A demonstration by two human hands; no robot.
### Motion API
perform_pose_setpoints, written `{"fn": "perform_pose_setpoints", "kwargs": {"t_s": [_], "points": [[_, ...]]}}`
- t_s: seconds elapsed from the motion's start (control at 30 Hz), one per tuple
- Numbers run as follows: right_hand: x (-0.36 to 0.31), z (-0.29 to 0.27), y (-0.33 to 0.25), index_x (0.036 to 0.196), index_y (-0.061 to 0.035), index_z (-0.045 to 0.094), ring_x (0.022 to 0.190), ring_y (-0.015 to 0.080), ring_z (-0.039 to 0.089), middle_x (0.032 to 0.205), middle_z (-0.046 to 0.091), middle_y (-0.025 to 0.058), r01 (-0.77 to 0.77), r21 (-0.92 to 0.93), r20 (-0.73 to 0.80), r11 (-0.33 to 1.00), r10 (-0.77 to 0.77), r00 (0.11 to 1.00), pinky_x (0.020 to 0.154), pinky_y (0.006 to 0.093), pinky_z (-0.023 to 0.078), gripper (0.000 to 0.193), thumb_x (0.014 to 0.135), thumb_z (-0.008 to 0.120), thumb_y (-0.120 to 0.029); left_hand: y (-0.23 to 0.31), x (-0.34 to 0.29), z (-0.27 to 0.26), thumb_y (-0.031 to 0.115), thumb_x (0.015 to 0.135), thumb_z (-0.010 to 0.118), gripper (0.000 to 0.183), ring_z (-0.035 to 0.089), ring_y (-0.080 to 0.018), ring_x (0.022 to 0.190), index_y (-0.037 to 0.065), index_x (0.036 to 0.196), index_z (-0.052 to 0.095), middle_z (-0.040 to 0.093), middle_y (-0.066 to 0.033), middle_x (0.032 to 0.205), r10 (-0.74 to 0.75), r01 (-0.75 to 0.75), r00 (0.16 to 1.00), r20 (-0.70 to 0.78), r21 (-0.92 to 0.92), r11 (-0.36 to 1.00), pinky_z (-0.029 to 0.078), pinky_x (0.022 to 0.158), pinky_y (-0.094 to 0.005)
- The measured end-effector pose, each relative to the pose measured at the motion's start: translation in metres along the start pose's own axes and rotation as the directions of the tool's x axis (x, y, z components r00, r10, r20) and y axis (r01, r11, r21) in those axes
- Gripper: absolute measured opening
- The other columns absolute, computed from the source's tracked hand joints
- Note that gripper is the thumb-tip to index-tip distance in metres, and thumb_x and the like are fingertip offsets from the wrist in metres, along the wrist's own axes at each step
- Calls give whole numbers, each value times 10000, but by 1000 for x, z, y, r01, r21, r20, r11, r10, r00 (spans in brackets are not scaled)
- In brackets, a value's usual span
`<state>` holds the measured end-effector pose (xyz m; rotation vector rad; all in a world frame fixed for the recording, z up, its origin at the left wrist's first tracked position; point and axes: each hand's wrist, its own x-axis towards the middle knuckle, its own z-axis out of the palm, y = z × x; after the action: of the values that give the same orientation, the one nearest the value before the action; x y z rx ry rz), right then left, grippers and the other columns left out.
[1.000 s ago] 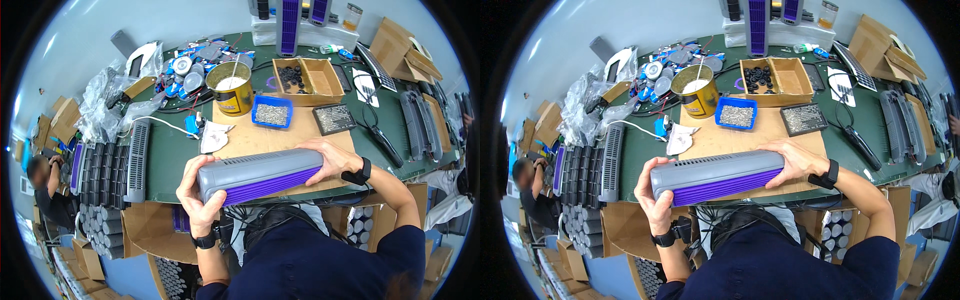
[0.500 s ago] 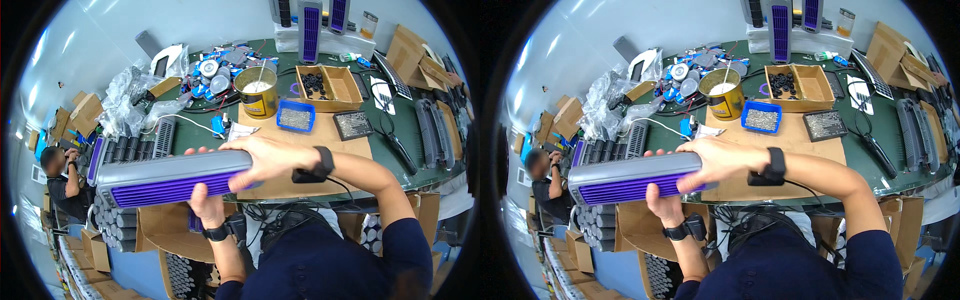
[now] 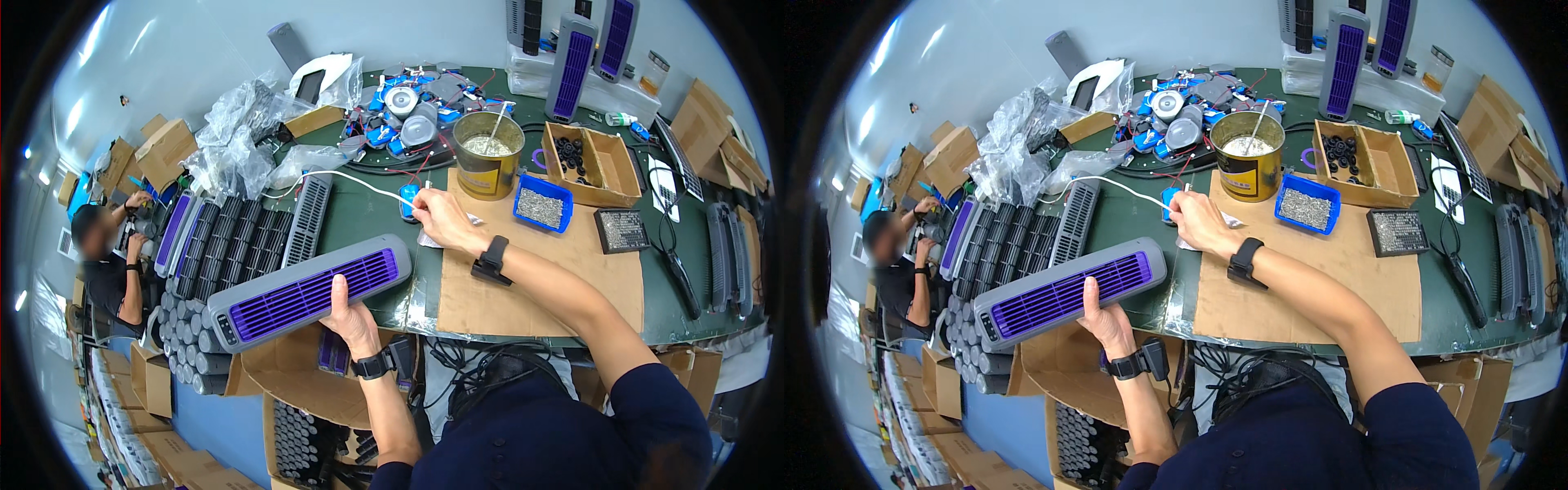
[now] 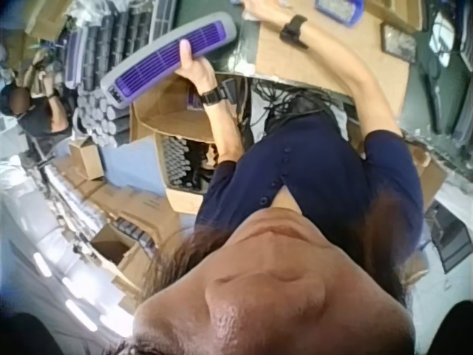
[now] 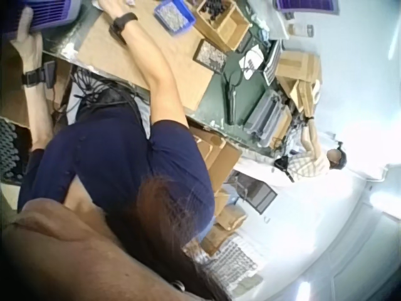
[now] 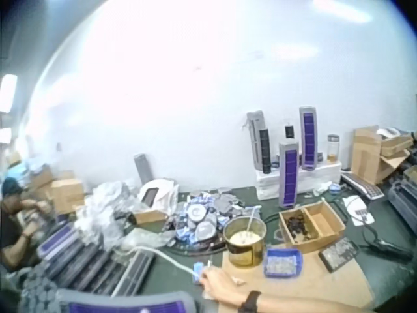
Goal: The user is assembling a portable cooling fan by installing internal components and securing the casing.
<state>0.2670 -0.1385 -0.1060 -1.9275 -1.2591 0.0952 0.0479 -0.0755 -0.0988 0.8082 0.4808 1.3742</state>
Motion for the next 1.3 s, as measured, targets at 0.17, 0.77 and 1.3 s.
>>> {"fn": "perform_pose_setpoints", "kwargs": {"t_s": [0.17, 0.77, 1.3], "points": [[4, -8, -26, 930, 0, 567, 702, 100, 633, 817, 653, 56, -352, 692, 291, 630, 203, 935, 625, 252, 537, 96, 913, 638, -62, -5, 2, 1, 21, 785, 717, 633, 535, -218, 1117, 74, 1347, 429, 527, -82, 1242, -35, 35, 999, -12, 17, 999, 415, 1042, -408], [0, -2, -40, 890, -27, 558, 716, 55, 570, 780, 605, 0, -137, 630, 197, 764, 12, 980, 649, 218, 480, 90, 879, 646, -11, -1, -2, 11, -41, 786, 687, 571, 549, -209, 1095, 45, 1307, 469, 554, -85, 1216, 3, -6, 999, 38, 66, 998, 411, 1024, -376], [-13, -7, -44, 949, 25, 682, 749, 81, 610, 799, 672, 41, -138, 580, 174, 803, 43, 984, 687, 250, 498, 188, 945, 598, -143, -7, 0, 7, -22, 738, 766, 609, 525, -176, 1067, 71, 1261, 468, 519, -50, 1178, 54, -61, 997, 48, 144, 988, 416, 993, -349]]}}
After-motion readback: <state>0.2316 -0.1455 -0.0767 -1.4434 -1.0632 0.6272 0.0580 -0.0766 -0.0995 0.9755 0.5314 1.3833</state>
